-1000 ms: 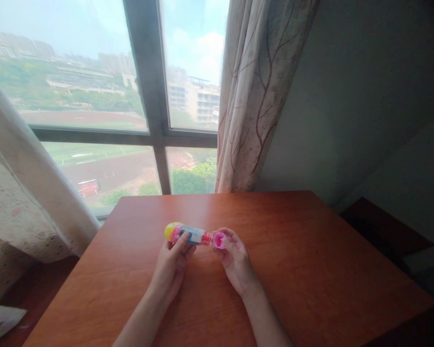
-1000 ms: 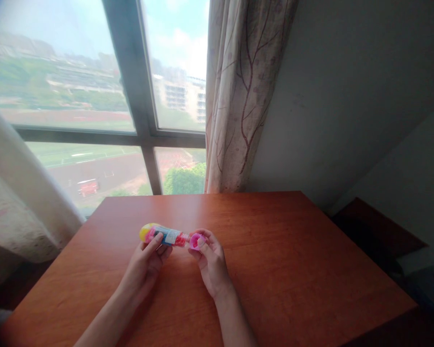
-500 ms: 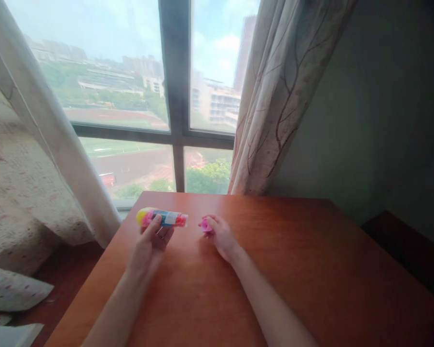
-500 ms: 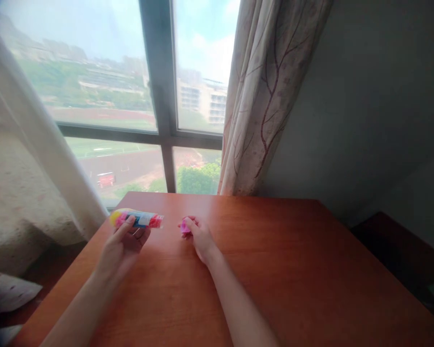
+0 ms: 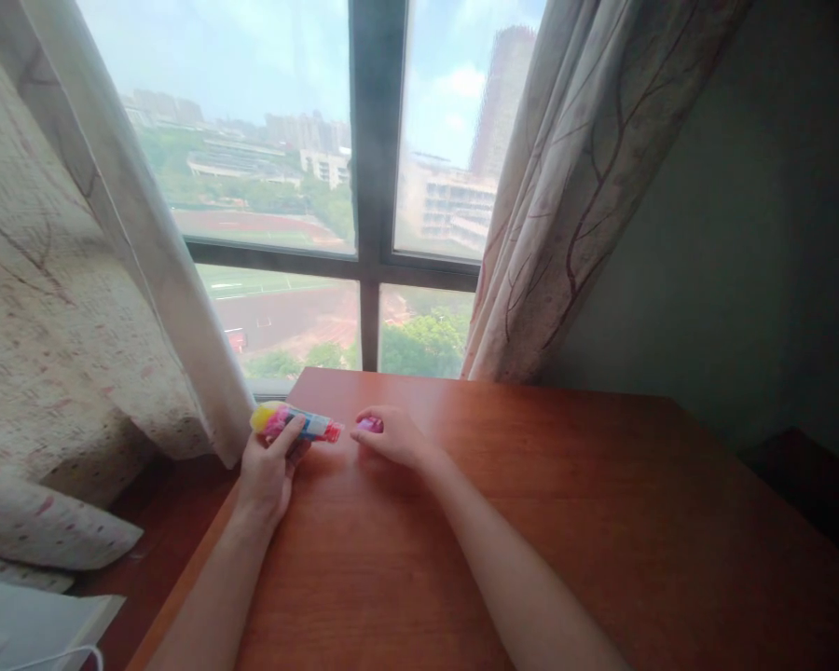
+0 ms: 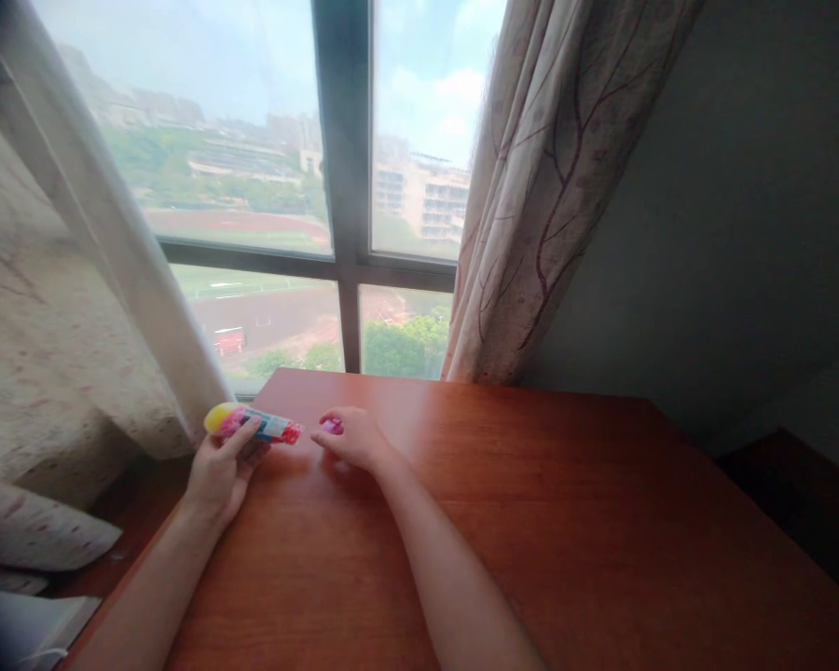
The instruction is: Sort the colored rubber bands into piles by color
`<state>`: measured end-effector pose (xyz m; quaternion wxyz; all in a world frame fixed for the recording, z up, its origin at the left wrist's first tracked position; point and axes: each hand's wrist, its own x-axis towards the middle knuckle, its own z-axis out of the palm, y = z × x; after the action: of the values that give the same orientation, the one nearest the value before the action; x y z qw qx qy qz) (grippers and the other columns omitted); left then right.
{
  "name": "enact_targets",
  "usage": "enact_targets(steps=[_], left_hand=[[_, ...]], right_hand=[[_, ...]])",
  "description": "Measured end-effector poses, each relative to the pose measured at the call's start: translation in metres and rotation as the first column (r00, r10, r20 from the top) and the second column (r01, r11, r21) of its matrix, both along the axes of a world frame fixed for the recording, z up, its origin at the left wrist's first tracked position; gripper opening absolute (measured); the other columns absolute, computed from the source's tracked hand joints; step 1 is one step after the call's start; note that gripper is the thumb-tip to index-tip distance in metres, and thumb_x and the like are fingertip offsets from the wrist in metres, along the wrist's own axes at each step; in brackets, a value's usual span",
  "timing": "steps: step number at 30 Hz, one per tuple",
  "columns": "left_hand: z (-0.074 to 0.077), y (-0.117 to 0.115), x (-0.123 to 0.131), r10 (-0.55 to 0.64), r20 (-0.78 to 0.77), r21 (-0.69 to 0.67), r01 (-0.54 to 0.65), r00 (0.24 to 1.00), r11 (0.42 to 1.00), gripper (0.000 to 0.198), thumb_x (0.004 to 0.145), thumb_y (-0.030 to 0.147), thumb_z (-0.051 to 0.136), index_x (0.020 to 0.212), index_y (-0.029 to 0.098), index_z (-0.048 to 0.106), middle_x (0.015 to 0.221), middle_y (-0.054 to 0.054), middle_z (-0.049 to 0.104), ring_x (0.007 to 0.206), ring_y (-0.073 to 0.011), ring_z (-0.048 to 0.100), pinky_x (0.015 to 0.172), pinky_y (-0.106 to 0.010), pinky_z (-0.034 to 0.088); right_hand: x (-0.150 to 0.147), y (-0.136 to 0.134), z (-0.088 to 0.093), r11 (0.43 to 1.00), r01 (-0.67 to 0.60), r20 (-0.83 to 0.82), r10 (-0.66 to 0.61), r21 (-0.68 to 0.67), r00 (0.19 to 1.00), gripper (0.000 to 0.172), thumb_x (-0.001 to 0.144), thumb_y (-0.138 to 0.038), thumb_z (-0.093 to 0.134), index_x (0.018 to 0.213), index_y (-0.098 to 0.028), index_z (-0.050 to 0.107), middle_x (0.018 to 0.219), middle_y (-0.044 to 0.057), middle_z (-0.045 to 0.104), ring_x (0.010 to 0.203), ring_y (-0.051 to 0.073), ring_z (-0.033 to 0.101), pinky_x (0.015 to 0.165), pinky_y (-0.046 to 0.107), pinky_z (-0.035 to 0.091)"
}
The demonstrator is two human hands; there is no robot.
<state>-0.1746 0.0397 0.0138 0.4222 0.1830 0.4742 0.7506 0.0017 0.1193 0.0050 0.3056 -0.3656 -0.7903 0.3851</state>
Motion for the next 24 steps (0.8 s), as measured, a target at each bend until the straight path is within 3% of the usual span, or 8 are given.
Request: enact_targets(steps=[4,9,12,20,24], left_hand=[[0.0,-0.001,0.001,0.002,-0.029,-0.006,-0.003,1.0,1.0,0.039,0.057,0.018,0.086,0.087,0.016,0.061,0.075,0.005,0.068,0.062,-0.0087,0.065,0.055,-0.015,0.053],[0.001,-0.002,0.0,0.006,-0.041,-0.02,-0.007,0.999,1.0,0.038,0.056,0.019,0.085,0.086,0.016,0.062,0.076,0.005,0.067,0.063,-0.0084,0.064,0.056,-0.015,0.053],[0.002,-0.001,0.0,0.023,-0.04,-0.033,-0.024,0.999,0.999,0.038,0.056,0.019,0.084,0.086,0.017,0.061,0.074,0.006,0.067,0.061,-0.0082,0.063,0.054,-0.016,0.052],[0.003,-0.001,0.001,0.037,-0.073,-0.058,-0.041,0.997,0.998,0.039,0.054,0.023,0.084,0.085,0.017,0.061,0.074,0.006,0.065,0.061,-0.0083,0.062,0.053,-0.016,0.051],[0.004,-0.001,0.002,0.034,-0.12,-0.069,-0.042,0.992,0.997,0.041,0.053,0.026,0.084,0.084,0.017,0.06,0.075,0.005,0.064,0.062,-0.0087,0.061,0.054,-0.017,0.051]], right_hand=[[0.001,0.0,-0.003,0.997,-0.03,0.066,0.025,0.073,0.997,0.018,0.08,-0.025,0.074,0.098,-0.021,0.073,0.092,0.003,0.069,0.085,0.019,0.062,0.08,0.03,0.046],[0.0,-0.003,-0.006,0.988,-0.057,0.115,0.04,0.145,0.993,0.036,0.074,-0.023,0.08,0.108,-0.023,0.069,0.102,0.004,0.065,0.094,0.02,0.059,0.087,0.032,0.045],[-0.002,-0.007,-0.011,0.987,-0.059,0.116,0.042,0.15,0.992,0.037,0.071,-0.022,0.082,0.105,-0.022,0.069,0.101,0.003,0.062,0.093,0.02,0.059,0.086,0.031,0.046],[-0.002,-0.01,-0.017,0.997,0.035,-0.019,-0.034,0.063,0.999,0.032,0.065,-0.024,0.087,0.093,-0.021,0.072,0.095,0.001,0.062,0.089,0.017,0.059,0.083,0.028,0.047],[0.003,-0.005,-0.016,0.992,0.123,-0.142,-0.127,-0.041,0.982,0.025,0.081,-0.036,0.073,0.101,-0.02,0.071,0.094,0.002,0.067,0.085,0.016,0.061,0.079,0.027,0.048]])
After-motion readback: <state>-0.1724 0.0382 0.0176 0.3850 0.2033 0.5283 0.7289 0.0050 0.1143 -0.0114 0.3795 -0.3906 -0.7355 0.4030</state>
